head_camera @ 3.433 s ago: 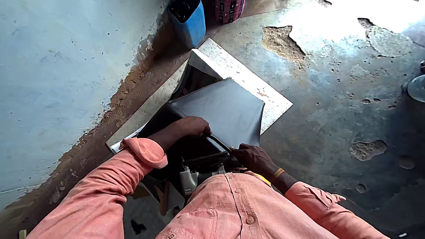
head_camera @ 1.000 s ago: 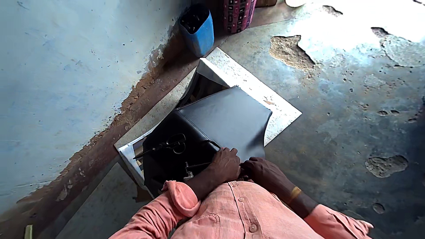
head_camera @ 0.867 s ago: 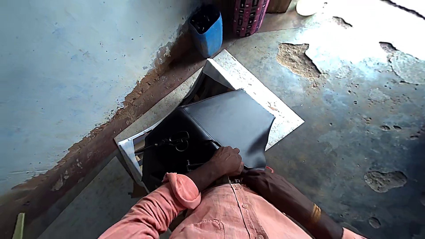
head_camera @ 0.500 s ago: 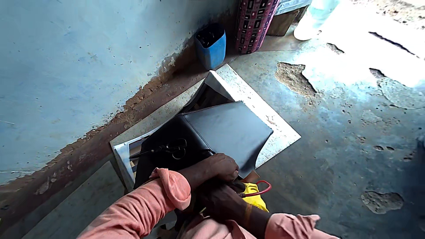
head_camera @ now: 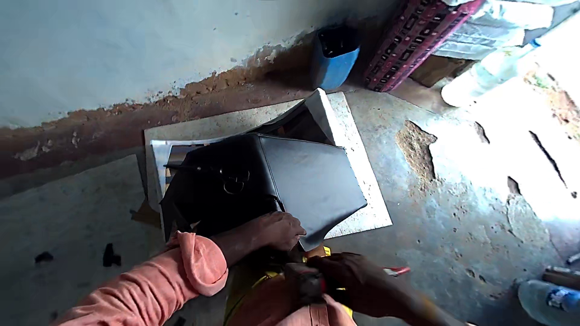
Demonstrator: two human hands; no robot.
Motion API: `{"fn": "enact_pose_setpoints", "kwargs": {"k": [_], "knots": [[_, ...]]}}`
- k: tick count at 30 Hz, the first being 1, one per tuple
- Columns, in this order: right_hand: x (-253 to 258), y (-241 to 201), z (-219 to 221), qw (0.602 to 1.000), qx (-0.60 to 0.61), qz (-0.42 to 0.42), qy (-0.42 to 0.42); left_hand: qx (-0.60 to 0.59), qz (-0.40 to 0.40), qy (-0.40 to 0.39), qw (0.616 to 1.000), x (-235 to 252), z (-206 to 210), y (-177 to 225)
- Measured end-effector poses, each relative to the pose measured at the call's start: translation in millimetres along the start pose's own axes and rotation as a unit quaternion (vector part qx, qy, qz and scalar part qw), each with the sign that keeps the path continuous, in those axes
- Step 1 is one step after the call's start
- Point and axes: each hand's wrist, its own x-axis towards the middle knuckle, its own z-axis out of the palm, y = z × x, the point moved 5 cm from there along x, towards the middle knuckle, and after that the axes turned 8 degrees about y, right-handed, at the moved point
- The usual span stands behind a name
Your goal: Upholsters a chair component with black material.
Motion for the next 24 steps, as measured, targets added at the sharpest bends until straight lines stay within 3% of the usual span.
{"fn": "enact_pose_setpoints", "kwargs": {"k": [2,3,5,7,11,15,24], "knots": [[-22,38,-26,0.997,0.027,0.054,-0.048,0.008,-0.020,0.073,0.997,-10,15,3],[-28,58,-39,0.997,0.040,0.061,-0.025,0.014,-0.018,0.136,0.990,-13,28,0],[-31,92,-64,0.993,0.081,0.037,0.080,0.049,0.012,0.295,0.954,-18,63,-8],[-14,113,-83,0.983,0.087,0.016,0.162,0.103,0.021,0.370,0.923,-18,84,-12],[55,131,-96,0.960,0.043,-0.092,0.261,0.099,0.032,0.404,0.909,-14,81,-9],[119,138,-86,0.941,0.038,-0.195,0.273,0.117,0.039,0.421,0.899,-9,74,-2],[135,144,-83,0.944,0.036,-0.230,0.236,0.123,0.023,0.411,0.903,-7,71,2]]}}
